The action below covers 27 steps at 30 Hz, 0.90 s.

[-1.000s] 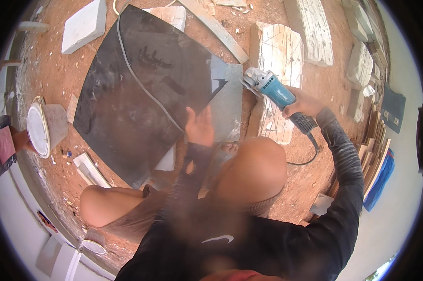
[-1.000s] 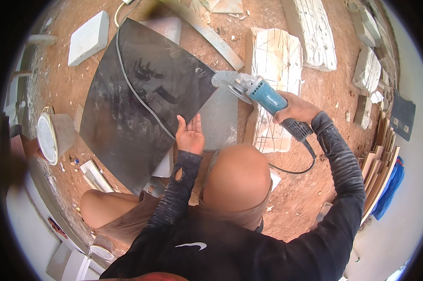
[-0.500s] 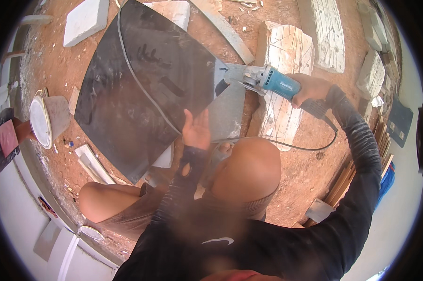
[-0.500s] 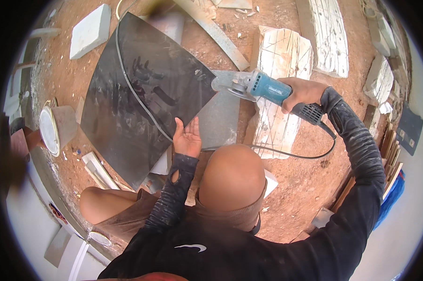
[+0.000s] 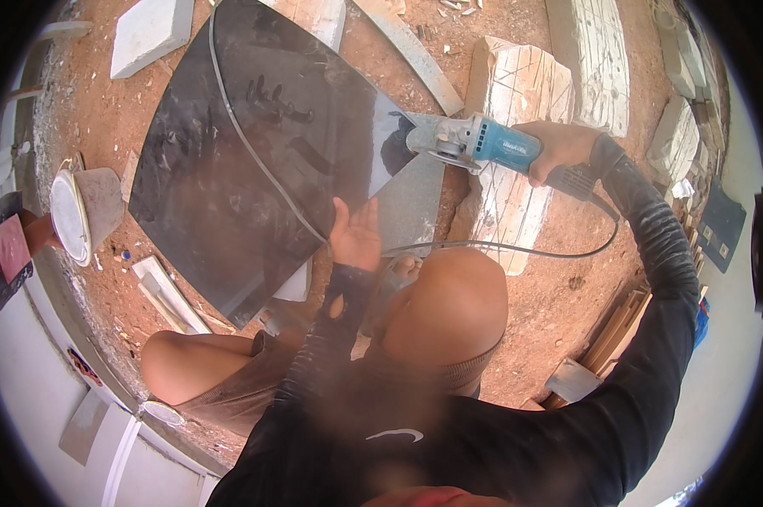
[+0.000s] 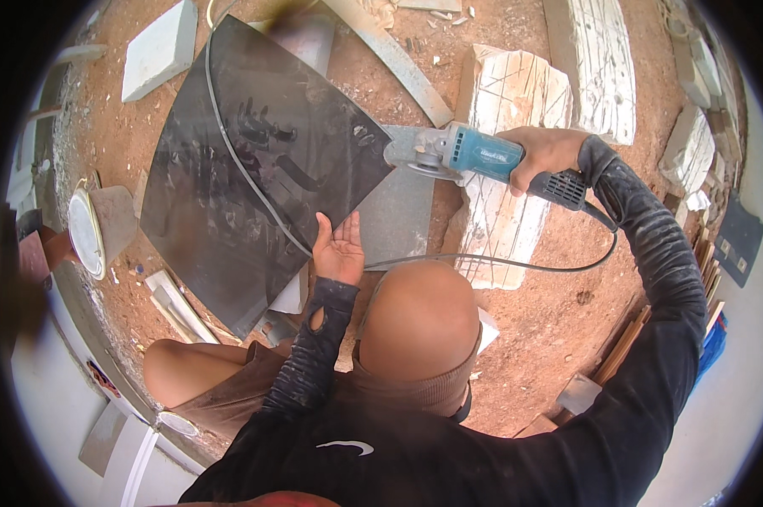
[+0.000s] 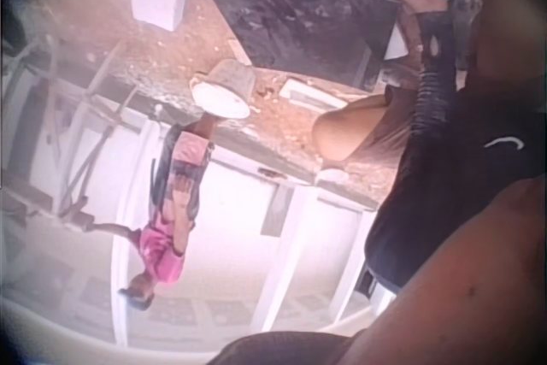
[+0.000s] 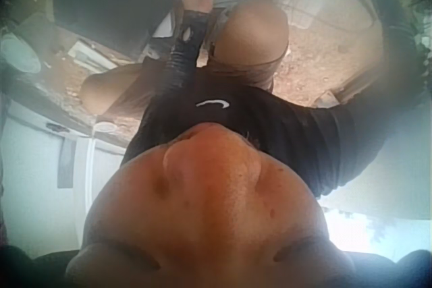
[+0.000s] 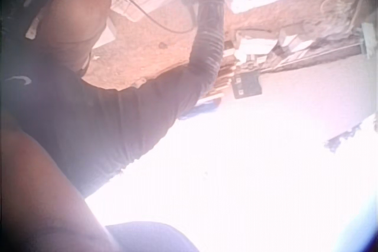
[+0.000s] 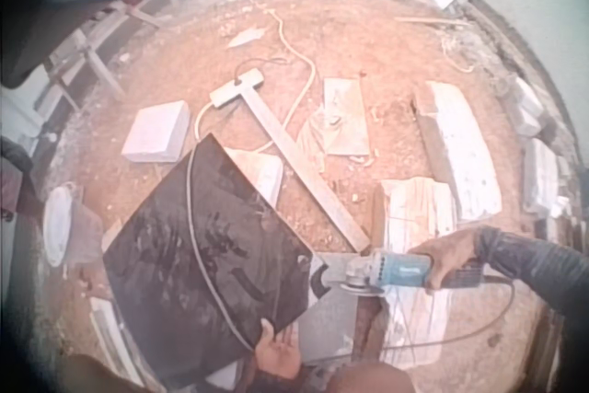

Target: The person uses an angle grinder to cut a large, dark rectangular tile placed on the ground. They hold the tile with one hand and guide the grinder along a marked line with the other. After cutting, the person hands the tile to another individual.

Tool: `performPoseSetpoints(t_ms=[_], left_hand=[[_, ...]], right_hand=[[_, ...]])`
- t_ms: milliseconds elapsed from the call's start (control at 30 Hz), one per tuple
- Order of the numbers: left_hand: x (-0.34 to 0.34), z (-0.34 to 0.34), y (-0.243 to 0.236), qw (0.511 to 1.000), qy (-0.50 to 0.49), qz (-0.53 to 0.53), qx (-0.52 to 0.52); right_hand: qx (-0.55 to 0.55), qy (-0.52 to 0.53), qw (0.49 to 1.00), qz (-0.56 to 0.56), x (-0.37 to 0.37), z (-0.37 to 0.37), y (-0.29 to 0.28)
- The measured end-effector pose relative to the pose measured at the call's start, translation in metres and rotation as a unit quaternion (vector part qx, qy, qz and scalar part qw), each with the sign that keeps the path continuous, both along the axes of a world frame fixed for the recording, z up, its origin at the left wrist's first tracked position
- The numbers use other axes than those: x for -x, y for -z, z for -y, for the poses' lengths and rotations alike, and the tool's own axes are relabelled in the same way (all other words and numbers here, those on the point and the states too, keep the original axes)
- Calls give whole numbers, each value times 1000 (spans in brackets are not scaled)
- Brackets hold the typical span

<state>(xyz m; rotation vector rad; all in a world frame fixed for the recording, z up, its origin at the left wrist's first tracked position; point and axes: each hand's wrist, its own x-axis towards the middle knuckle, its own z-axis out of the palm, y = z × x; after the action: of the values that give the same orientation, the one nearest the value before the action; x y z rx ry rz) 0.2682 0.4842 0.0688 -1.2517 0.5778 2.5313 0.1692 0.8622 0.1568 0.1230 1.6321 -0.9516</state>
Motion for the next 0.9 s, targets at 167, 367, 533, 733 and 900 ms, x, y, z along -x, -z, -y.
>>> performPoseSetpoints(t_ms=[167,367,533,733,900], left_hand=[[1,-1,-2,1000,-2,19,-1],[2,-1,-1,1000,-2,10,2],[1,-2,-1,1000,-3,14,9],[1,-2,-2,1000,0,8,6],[0,-2,0,1000,0,8,4]], right_hand=[[-3,-5,1000,4,1,2,-3],[-12,-22,1000,7,4,-1,-4],[-4,-13,1000,4,6,1,-3],[1,0,1000,25,7,4,1],[0,-22,999,23,11,3,-2]])
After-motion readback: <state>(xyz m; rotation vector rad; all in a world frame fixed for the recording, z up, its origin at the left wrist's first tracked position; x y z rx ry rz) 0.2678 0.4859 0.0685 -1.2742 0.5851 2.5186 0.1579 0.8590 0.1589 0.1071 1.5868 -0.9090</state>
